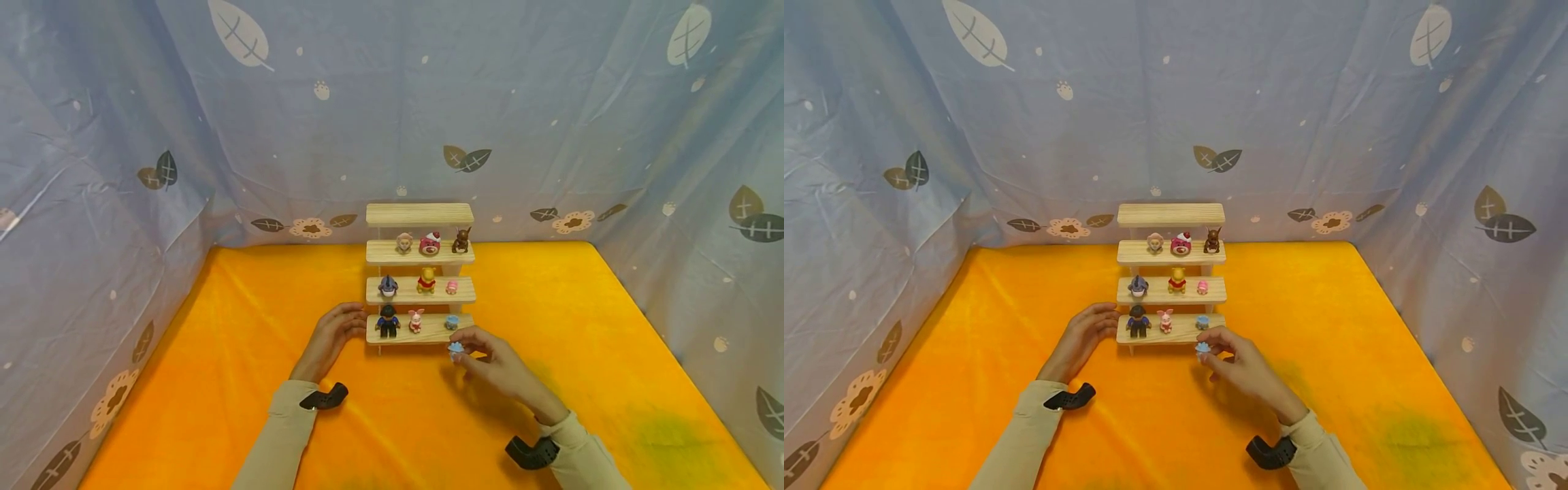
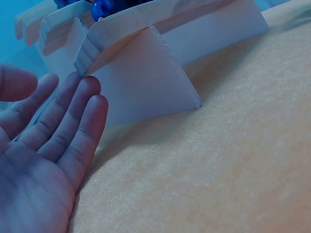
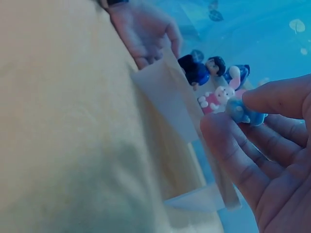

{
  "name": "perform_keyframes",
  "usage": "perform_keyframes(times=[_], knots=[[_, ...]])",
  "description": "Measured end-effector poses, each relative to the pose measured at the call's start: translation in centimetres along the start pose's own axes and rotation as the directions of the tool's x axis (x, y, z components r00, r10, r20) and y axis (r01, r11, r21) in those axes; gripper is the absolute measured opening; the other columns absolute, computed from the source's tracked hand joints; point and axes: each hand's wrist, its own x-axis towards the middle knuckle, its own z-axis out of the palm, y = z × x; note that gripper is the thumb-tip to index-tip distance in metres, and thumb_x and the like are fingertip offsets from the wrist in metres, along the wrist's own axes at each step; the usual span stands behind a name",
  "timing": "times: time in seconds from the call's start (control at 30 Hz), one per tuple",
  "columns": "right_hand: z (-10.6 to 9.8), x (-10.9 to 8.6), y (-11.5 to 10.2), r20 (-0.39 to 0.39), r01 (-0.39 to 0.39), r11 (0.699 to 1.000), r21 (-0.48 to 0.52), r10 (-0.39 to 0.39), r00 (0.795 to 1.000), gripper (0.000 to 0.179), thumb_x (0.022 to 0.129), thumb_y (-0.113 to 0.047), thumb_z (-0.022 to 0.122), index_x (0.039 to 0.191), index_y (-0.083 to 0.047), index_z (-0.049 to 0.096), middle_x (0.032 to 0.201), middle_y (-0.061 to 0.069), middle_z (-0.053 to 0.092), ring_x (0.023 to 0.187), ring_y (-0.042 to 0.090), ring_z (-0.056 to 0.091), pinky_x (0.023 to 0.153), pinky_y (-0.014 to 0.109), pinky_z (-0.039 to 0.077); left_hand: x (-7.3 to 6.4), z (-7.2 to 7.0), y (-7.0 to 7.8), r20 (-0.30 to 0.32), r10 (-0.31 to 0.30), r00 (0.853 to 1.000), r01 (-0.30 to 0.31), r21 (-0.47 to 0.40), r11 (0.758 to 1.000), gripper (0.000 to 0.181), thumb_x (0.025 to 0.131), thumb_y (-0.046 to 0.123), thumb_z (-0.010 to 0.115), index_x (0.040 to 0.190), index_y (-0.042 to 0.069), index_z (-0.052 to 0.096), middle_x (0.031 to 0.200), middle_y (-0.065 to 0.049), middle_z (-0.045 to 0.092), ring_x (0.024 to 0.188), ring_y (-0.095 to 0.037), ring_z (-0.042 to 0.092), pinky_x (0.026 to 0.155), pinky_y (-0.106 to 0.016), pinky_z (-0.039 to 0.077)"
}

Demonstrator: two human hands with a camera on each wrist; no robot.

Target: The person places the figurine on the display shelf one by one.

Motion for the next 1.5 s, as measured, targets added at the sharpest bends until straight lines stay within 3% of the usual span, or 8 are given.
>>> perform_keyframes(times=[0.17, 0.4, 0.63, 0.9, 1.07, 1.27, 1.5], knots=[[0.0, 0.4, -0.4, 0.000, 0.016, 1.000, 0.000, -0.016, 1.000, 0.025, 0.099, -0.001, 0.061, 0.122, 0.009, 0.058, 0.107, 0.025, 0.062, 0.089, 0.019, 0.068, 0.069, 0.039, 0.063, 0.0, 0.0, 0.0, 0.000, -0.004, 1.000, 0.004, 0.001, 1.000, 0.044, 0.108, 0.022, 0.047, 0.141, -0.007, 0.047, 0.116, -0.004, 0.064, 0.101, -0.014, 0.066, 0.095, -0.029, 0.056], [0.2, 1.3, -1.4, -0.010, 0.015, 1.000, 0.005, -0.015, 1.000, 0.024, 0.100, -0.002, 0.061, 0.122, 0.007, 0.057, 0.114, 0.019, 0.059, 0.093, 0.012, 0.066, 0.073, 0.045, 0.063, 0.0, -0.1, 0.0, 0.004, 0.004, 1.000, -0.004, 0.001, 1.000, 0.043, 0.108, 0.023, 0.048, 0.140, -0.006, 0.048, 0.117, -0.005, 0.063, 0.101, -0.013, 0.066, 0.095, -0.028, 0.056], [0.8, 2.8, -3.0, -0.049, -0.003, 0.996, -0.089, -0.001, 0.999, 0.021, 0.100, -0.012, 0.065, 0.119, -0.002, 0.064, 0.110, 0.010, 0.066, 0.096, 0.025, 0.067, 0.083, 0.031, 0.059, 0.0, -0.2, 0.0, 0.005, 0.011, 1.000, -0.011, -0.013, 1.000, 0.037, 0.108, 0.022, 0.048, 0.136, -0.003, 0.052, 0.115, -0.005, 0.064, 0.100, -0.013, 0.066, 0.094, -0.029, 0.056], [1.0, 4.1, -4.3, -0.044, 0.050, 0.990, -0.136, -0.056, 0.997, 0.019, 0.100, -0.013, 0.065, 0.117, -0.007, 0.067, 0.105, 0.004, 0.070, 0.085, 0.017, 0.064, 0.074, 0.029, 0.055, 0.0, -0.1, 0.0, 0.020, 0.025, 0.999, -0.025, 0.000, 1.000, 0.044, 0.109, 0.020, 0.045, 0.141, -0.011, 0.044, 0.113, -0.003, 0.065, 0.099, -0.013, 0.066, 0.092, -0.028, 0.056], [0.7, 4.8, -5.3, -0.052, 0.050, 0.986, -0.158, -0.059, 0.997, 0.018, 0.099, -0.015, 0.067, 0.116, -0.013, 0.070, 0.107, 0.003, 0.071, 0.078, 0.016, 0.060, 0.067, 0.026, 0.053, 0.0, -0.1, 0.1, 0.028, 0.021, 0.999, -0.021, -0.002, 1.000, 0.043, 0.109, 0.021, 0.046, 0.140, -0.009, 0.046, 0.113, -0.002, 0.065, 0.099, -0.014, 0.066, 0.092, -0.029, 0.056], [0.2, 5.9, -6.7, -0.058, 0.076, 0.977, -0.198, -0.089, 0.994, 0.024, 0.097, -0.013, 0.068, 0.121, -0.006, 0.069, 0.108, 0.005, 0.070, 0.087, 0.014, 0.063, 0.076, 0.026, 0.055, -0.1, 0.0, 0.2, 0.026, 0.017, 1.000, -0.017, -0.003, 1.000, 0.043, 0.108, 0.022, 0.047, 0.140, -0.008, 0.047, 0.113, -0.002, 0.065, 0.099, -0.014, 0.066, 0.093, -0.030, 0.056], [-0.8, 7.5, -8.4, -0.035, 0.127, 0.964, -0.235, -0.139, 0.990, 0.024, 0.098, -0.011, 0.067, 0.122, -0.006, 0.069, 0.107, 0.006, 0.070, 0.086, 0.014, 0.063, 0.071, 0.026, 0.055, 0.0, -0.1, 0.1, 0.023, 0.018, 1.000, -0.017, -0.015, 1.000, 0.042, 0.108, 0.022, 0.047, 0.139, -0.007, 0.049, 0.114, -0.003, 0.065, 0.099, -0.014, 0.066, 0.093, -0.029, 0.056]])
